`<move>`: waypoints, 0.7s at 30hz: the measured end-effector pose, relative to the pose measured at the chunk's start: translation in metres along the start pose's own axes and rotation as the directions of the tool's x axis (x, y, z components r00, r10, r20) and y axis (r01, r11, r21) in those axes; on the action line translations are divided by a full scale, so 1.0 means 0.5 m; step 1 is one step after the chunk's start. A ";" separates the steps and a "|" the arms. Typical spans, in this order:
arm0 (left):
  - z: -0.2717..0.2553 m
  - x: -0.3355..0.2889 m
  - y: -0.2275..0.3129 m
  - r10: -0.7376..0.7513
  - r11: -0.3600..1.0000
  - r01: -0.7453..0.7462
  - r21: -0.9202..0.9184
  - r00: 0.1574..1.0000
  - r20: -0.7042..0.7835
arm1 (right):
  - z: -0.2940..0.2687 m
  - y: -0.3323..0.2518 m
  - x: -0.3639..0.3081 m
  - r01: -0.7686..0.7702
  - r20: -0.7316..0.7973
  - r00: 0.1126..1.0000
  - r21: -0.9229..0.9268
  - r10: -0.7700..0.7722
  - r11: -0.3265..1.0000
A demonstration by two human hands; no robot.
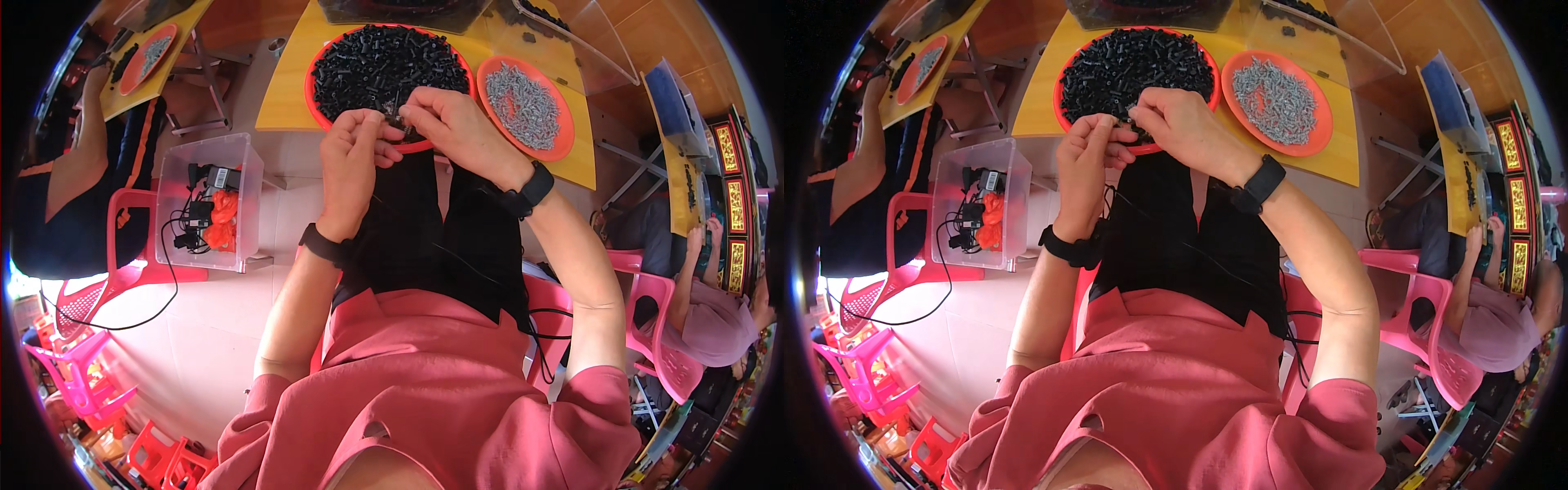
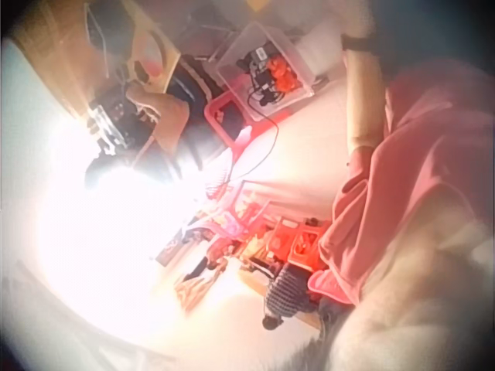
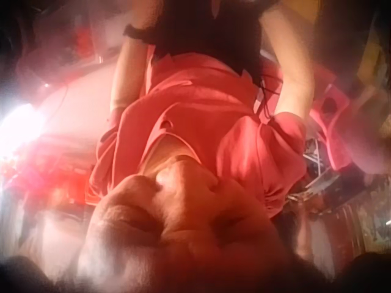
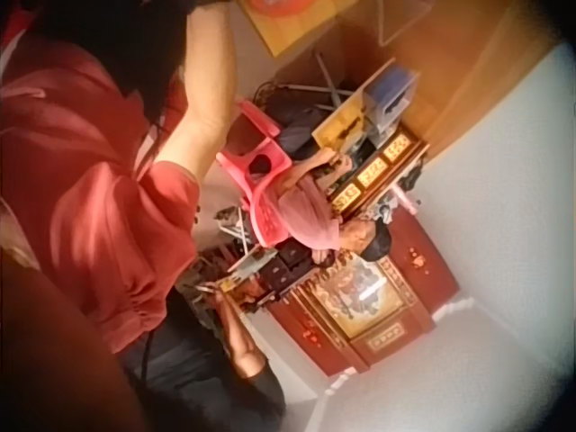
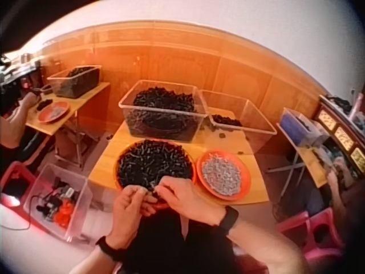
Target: The person assembles small components by fitting pieces from a tray together by hand, wipes their hands with a tissue, and fits more components together.
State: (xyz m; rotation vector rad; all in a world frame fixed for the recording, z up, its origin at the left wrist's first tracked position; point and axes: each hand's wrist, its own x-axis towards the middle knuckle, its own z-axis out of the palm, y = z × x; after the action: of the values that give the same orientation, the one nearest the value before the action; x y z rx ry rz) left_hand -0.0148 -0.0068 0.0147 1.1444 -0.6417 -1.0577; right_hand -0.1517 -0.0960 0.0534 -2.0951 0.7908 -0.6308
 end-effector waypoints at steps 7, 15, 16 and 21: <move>0.009 -0.013 -0.010 0.123 0.970 -0.147 0.196 0.984 0.129 | 0.005 0.024 -0.013 -0.104 0.107 0.991 0.224 0.082 0.969; 0.021 -0.005 0.002 -0.031 0.991 0.022 0.130 0.997 0.072 | 0.035 0.016 -0.046 0.170 -0.131 0.977 0.001 -0.169 0.985; 0.023 0.001 0.003 -0.021 0.991 0.014 0.135 0.999 0.048 | 0.033 0.017 -0.048 0.174 -0.134 0.976 0.005 -0.172 0.985; 0.030 0.031 0.032 0.019 0.964 -0.014 0.266 1.000 -0.013 | -0.020 0.034 -0.034 0.114 -0.326 0.935 -0.101 -0.141 0.988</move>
State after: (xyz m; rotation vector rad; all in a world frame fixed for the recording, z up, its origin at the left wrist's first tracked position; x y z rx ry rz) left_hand -0.0160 -0.0265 0.0330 1.3759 -0.7972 -0.9666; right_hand -0.1753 -0.0970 0.0426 -2.1551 0.8817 -1.0607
